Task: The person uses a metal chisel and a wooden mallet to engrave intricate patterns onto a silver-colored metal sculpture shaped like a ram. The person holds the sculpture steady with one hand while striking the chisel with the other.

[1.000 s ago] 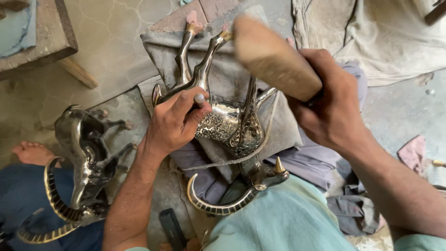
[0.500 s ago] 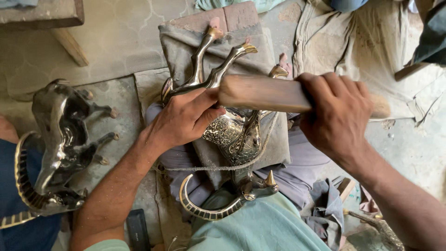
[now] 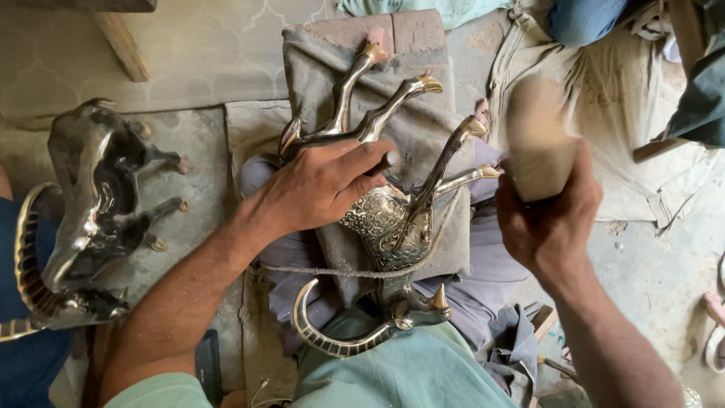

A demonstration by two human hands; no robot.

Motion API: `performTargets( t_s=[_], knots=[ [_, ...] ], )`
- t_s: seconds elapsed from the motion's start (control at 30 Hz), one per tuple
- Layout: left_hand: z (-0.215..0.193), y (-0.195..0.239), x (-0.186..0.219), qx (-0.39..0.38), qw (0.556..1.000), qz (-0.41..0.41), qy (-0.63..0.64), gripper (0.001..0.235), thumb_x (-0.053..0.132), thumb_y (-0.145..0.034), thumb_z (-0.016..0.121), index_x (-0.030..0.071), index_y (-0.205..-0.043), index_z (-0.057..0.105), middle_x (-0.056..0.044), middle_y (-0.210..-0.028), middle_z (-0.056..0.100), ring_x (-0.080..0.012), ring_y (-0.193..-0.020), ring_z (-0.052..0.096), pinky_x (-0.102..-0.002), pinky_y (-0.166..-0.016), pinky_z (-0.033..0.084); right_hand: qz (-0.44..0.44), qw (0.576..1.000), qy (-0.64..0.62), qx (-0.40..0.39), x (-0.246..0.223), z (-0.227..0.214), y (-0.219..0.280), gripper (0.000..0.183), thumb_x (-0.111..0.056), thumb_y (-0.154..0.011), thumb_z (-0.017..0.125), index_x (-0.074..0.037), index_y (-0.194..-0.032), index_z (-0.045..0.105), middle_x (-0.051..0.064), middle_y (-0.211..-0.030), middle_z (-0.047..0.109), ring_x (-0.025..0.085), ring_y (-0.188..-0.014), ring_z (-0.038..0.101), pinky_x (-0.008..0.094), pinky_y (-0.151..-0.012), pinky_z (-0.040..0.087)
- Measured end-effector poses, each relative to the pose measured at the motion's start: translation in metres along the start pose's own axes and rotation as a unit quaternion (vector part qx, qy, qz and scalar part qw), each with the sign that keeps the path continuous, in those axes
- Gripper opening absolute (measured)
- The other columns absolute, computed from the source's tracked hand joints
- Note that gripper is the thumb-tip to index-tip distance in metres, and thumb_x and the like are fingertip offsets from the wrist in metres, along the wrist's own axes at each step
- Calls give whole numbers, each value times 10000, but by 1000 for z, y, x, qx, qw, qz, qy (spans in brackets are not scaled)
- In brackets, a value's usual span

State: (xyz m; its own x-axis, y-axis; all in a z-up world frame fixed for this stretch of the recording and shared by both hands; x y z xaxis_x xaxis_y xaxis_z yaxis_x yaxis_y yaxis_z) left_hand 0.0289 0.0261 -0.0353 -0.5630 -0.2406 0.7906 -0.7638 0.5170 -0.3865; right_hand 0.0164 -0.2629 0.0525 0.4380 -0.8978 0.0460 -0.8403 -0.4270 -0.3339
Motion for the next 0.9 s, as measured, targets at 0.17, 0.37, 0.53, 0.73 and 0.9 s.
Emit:
performTargets(
  t_s=[0.17, 0.37, 0.53, 0.73, 0.9],
  knots=[
    [-1, 1, 1, 18, 999, 31, -8, 304, 177, -1048, 670, 44, -1298, 558, -110, -908, 641, -241, -733, 658, -388, -649, 543, 74, 985, -153, -2, -13, -5, -4, 380, -6, -794, 696, -65, -1161, 619, 56, -875, 639, 203, -793, 635, 372, -710, 491],
    [-2, 1, 2, 18, 999, 30, -17, 338, 188, -1054, 672, 68, -1334, 526, -108, -892, 629, -242, -719, 645, -399, -647, 537, 55, 992, -115, 25, -20, -12, -8, 379, 44, -788, 699, -61, -1147, 633, 81, -909, 673, 242, -855, 671, 387, -767, 525],
    [-3, 0, 3, 4, 1000, 5, -15, 393, 177, -1038, 667, 50, -1385, 532, -123, -803, 605, -253, -649, 626, -415, -604, 522, -15, 997, 74, -31, -16, -12, -8, 422, 79, -744, 728, -55, -1141, 670, 106, -860, 676, 270, -786, 669, 412, -675, 502],
    [-5, 0, 5, 21, 999, 24, -11, 362, 186, -1064, 655, 56, -1370, 514, -121, -886, 640, -271, -729, 661, -416, -644, 532, -6, 999, -12, -48, -15, -8, -11, 398, 29, -791, 648, -21, -1187, 654, 130, -914, 658, 306, -801, 647, 430, -685, 481],
    [-3, 1, 3, 13, 1000, 8, -23, 380, 194, -1047, 668, 60, -1373, 525, -115, -864, 641, -251, -691, 659, -410, -623, 540, 147, 963, -221, -36, -8, -7, -4, 289, 28, -815, 652, -17, -1100, 650, 113, -900, 668, 238, -784, 631, 367, -653, 497]
  ],
)
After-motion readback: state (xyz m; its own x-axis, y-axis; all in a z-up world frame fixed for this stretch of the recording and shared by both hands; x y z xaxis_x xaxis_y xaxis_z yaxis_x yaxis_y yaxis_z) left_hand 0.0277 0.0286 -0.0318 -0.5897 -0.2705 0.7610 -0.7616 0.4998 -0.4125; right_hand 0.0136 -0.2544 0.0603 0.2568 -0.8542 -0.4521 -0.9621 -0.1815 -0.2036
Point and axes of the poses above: each hand's wrist, its own y-axis away from the middle knuckle, its own z-axis out of the palm, x = y × z, the point moved 1 cm from there along -y, towards the middle knuckle
